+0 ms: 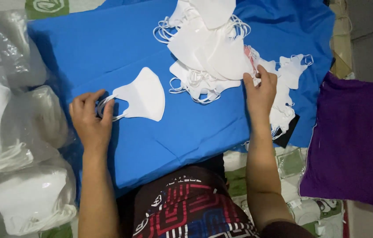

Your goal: Inspecting, unfolding, and stacking white face masks on a blue board for packaging.

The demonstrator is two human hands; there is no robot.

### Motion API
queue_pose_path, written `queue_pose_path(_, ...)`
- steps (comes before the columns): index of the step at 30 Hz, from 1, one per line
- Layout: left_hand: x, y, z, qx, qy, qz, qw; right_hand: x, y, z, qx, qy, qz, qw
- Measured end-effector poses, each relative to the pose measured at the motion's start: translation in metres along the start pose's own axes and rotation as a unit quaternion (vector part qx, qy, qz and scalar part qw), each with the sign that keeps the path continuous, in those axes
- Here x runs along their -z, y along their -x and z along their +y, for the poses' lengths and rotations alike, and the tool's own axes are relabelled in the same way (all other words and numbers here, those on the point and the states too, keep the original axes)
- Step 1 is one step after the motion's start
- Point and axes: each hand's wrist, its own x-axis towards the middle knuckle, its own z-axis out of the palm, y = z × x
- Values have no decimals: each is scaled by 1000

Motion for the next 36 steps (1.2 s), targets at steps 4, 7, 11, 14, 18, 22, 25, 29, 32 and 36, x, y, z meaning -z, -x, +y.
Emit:
queue_pose_path(4, -1, 0, 3, 5, 6, 6, 1000, -11, -16, 40, -122, -1, -99, 988)
queue_pose_path(7, -3, 1, 1, 0, 5, 14, 1000, -21, -15, 33, -114, -56, -50, 991)
queue_pose_path(11, -2, 1, 2, -9, 1, 23, 1000, -16, -12, 14, -28, -116, 93, 988)
queue_pose_path(14, -3, 1, -2, -9, 0, 23, 1000, 0, -14, 3, 24, -163, 137, 977)
queue_pose_path(18, -4, 3, -1, -10, 4, 25, 1000, 8, -21, 0, 41, -195, 146, 969)
queue_pose_path(22, -3, 3, 0, -19, 4, 31, 999, 3, -27, 5, 12, -159, 132, 978)
queue_pose_path(25, -4, 4, -5, -17, 9, 33, 999, 9, -26, 6, 59, -65, 137, 987)
queue_pose_path(29, -7, 3, -6, -15, 55, 39, 998, 26, -20, -10, 159, -149, 124, 968)
queue_pose_path(32, 6, -12, 42, -46, 105, 19, 993, 41, -4, -39, 182, -240, 78, 950)
queue_pose_path(36, 17, -34, 123, -90, 84, -126, 984, 53, 30, -97, 117, -330, -80, 933)
